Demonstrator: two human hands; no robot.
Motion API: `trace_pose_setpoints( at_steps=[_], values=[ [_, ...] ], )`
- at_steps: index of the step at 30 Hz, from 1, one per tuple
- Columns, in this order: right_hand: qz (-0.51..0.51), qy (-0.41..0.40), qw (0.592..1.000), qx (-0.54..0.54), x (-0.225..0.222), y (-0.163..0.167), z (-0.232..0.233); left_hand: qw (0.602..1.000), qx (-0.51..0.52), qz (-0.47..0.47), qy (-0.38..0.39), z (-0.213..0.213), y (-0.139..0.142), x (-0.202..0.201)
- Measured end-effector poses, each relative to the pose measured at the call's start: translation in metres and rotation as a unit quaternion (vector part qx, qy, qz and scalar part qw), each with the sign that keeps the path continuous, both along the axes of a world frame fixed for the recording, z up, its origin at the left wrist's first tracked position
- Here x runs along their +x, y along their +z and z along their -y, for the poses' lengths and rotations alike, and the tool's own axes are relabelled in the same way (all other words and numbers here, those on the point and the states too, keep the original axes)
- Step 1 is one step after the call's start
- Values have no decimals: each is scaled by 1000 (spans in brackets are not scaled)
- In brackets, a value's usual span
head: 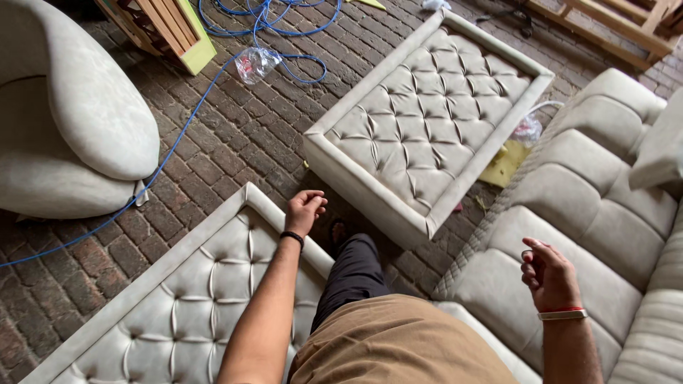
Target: The person staples fabric onto a foam cushion using a pneumatic staple gun, trims excess fabric with scissors, and places the cushion on a sofa. They then pick up a foam block and a fabric cover, and fit the cover over the foam block.
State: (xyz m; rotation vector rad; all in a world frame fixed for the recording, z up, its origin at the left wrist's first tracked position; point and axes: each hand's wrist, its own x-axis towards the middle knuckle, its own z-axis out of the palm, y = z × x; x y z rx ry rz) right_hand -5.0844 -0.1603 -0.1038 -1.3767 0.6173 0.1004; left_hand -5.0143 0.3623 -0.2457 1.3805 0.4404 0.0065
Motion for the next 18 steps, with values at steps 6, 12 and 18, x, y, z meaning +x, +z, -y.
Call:
trace_pose_setpoints(
  at_steps=[6,12,18],
  values=[
    [-18,125,992,0,209,-14,-147,991,-13,13,130,-139,1,123],
    [-12,295,955,20,425,-6,-354,964,-30,-65,255,-280,-6,214],
    [-40,344,937,42,558,-27,-483,964,-30,-53,260,-354,-7,256]
  ],
)
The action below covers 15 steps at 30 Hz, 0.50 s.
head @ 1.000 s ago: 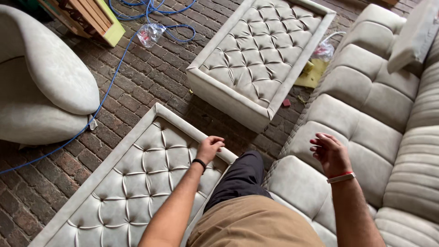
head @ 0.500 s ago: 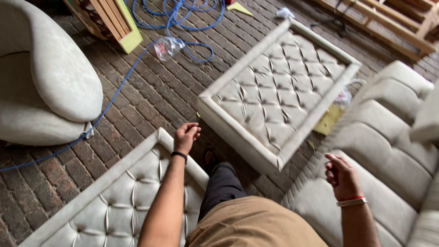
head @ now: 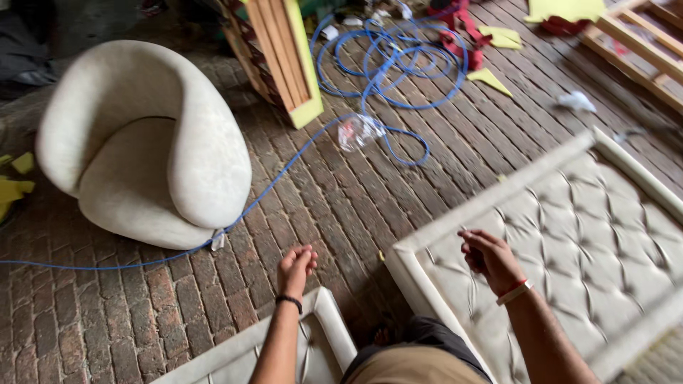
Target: The person staples fabric onto a foam cushion using a pneumatic staple gun, trims excess fabric with scissors, and places the cushion on a sofa. They then pick up a foam block and a fabric cover, and fit the cover over the foam block.
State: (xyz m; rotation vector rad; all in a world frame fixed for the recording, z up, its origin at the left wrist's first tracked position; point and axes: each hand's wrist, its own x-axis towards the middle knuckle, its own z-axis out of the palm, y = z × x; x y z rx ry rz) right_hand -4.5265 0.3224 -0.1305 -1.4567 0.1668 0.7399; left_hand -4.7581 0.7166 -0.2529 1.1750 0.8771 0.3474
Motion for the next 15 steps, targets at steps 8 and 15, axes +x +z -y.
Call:
trace_pose_setpoints(
  at_steps=[8,15],
  values=[
    [-65,30,997,-28,180,-76,-167,998,-5,-27,51,-125,-14,99],
    [-49,-4,998,38,375,-93,-347,995,95,-12,-26,-281,15,322]
  ],
)
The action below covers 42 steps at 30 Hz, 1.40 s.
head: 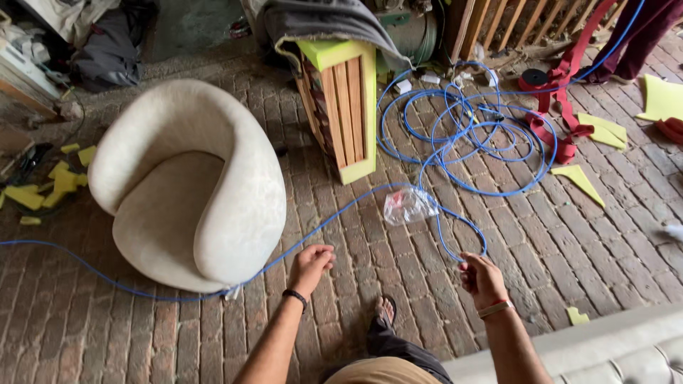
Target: The person staples fabric onto a foam cushion using a pneumatic staple gun, trims excess fabric with scissors, and places the cushion on a sofa. They then pick up a foam block and a fabric cover, and fit the cover over the foam block.
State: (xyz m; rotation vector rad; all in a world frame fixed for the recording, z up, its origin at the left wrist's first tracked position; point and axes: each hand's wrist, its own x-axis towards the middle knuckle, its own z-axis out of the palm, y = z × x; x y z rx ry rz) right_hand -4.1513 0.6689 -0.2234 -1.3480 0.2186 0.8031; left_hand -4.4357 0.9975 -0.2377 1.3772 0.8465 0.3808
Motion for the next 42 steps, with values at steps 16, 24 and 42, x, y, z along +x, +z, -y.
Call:
trace_pose_setpoints(
  at_steps=[16,24,42],
  values=[
    [77,115,986,-91,241,36,-340,997,-82,4,4,-336,-29,267],
    [40,109,990,-84,331,51,-516,996,-85,17,-7,-511,-22,417],
    [110,-109,986,61,538,57,-760,948,-217,-77,219,-687,25,543]
  ],
)
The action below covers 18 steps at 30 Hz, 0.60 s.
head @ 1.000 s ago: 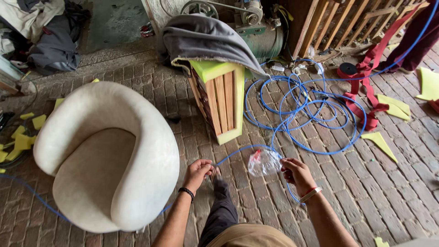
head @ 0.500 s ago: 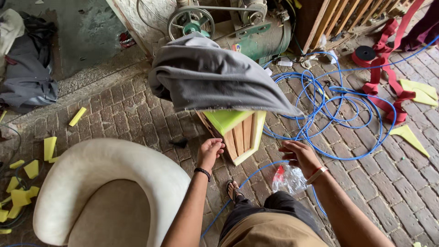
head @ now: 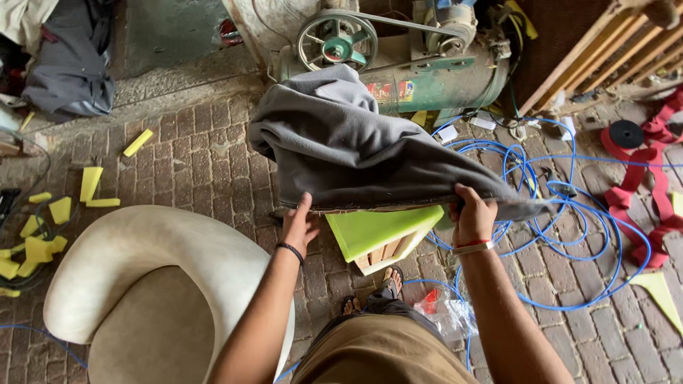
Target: The person staples fabric onto a foam cushion using a pneumatic staple gun, trims excess fabric with scissors, and places the cushion on a sofa. They then pick up a foam block and a fabric cover, and fit the cover over the foam block.
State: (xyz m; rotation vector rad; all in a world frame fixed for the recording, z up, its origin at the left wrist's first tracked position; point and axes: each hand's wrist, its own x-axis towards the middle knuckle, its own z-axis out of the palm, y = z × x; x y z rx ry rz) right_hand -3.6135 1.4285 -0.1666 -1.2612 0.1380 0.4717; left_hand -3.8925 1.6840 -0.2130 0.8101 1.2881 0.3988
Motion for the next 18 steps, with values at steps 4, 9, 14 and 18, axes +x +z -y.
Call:
trace_pose_setpoints(
  at_steps=[4,9,14,18],
  values=[
    [66,124,989,-50,19,66,-58,934,-90,301,171,-53,-6,29],
    [207,259,943,-12,33,129,-125,931,98,292,195,-98,83,46],
    [286,352,876,162,47,196,-190,848,520,90,-33,-108,228,44],
    [337,504,780,158,13,239,-258,816,554,83,-140,-78,291,41]
  ],
)
